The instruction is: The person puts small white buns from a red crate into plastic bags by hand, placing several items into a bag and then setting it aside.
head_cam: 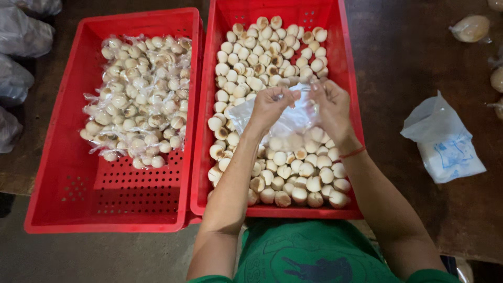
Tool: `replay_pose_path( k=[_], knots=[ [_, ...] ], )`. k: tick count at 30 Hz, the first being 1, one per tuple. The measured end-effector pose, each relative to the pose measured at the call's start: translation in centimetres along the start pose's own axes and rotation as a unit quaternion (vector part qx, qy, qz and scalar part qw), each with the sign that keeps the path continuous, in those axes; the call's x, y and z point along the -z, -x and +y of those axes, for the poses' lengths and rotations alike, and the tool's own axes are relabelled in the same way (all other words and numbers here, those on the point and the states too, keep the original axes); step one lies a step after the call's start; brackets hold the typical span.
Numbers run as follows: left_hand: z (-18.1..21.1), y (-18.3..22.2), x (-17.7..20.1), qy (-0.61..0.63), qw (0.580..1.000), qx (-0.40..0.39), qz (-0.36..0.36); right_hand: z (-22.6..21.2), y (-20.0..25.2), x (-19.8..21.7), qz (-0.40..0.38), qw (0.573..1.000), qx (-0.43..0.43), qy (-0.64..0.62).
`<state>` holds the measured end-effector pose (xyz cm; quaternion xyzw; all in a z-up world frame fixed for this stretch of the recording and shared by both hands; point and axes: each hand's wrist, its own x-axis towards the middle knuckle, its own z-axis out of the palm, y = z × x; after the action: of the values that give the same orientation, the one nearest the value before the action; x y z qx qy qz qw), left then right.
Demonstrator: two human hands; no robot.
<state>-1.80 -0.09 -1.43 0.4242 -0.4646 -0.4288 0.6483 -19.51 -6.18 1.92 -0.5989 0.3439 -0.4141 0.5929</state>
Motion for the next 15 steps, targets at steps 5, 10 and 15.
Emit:
replay_pose_path(
  k=[5,10,15],
  knots=[
    [0.2,-0.3,-0.1,-0.019,0.997,0.069,0.018,-1.1,0.5,-0.2,-0.001,0.999,0.034,0.007],
    [0.5,-0.1,-0.6,-0.026,0.997,0.064,0.037,-1.7,0.8,-0.4,0.013,1.0,-0.025,-0.001],
    [1.2,-0.1,-0.7,-0.045,0.997,0.046,0.037,-0.7,0.3,-0.1,0.005,1.0,0.023,-0.005]
  ],
)
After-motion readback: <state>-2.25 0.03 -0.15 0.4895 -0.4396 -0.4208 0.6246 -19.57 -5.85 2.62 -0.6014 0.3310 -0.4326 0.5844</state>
